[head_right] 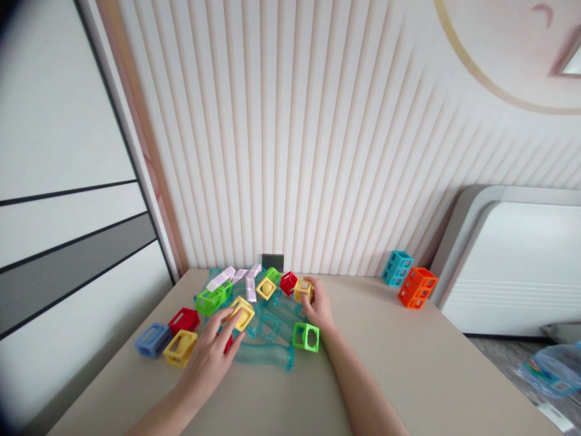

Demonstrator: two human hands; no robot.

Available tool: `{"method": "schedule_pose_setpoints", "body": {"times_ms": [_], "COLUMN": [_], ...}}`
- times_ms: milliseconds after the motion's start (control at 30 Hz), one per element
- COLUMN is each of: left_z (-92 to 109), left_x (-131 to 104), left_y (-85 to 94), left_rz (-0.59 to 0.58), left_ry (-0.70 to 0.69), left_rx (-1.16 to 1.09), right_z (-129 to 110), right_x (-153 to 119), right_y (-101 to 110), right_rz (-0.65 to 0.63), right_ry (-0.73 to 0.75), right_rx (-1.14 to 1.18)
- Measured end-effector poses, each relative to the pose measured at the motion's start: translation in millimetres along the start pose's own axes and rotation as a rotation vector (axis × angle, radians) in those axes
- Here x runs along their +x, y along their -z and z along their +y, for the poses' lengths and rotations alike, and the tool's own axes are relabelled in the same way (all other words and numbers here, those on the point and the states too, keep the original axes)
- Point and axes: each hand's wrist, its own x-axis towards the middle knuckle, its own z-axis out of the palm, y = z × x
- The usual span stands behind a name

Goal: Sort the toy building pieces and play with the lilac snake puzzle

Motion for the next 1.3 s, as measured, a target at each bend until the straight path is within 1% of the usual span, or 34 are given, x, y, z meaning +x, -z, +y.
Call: {"method": "schedule_pose_setpoints", "body": {"times_ms": [233,500,633,767,867,1000,1100,1300], "left_z": [5,2,3,6,7,7,7,8], "left_x": [3,2,3,6,7,8,9,8], "left_y": [1.9,-1.2,0.0,2.8,2.7,-0.6,-3.1,-3.5], "left_rz": [-0.009,-0.003,0.008,0.045,0.063,0.093,0.113,0.070], "left_ry": [-0.032,-0.053,-0.077,-0.153,-0.197,-0.194,-0.190,-0.172], "left_rx": [0.013,0.014,0.027,0.037,0.063,0.106,0.114,0.136], "right_z": [5,12,16,16,13,10,8,3], "right_x": [1,-4,-5,-6,-8,-10,-10,-7], "right_y": [-3,-9,-12,-12,-10,-8,-9,-11], "right_rz": [-0.022,-0.039,-0.014,0.021,0.009,-0.034,-0.033,-0.002], "right_ry": [0.172,0.276,0.276,0.251,0.265,0.311,0.323,0.306], "right_rx": [-0.071,-0.161,-0.215,-0.286,-0.330,-0.359,-0.360,-0.321]}}
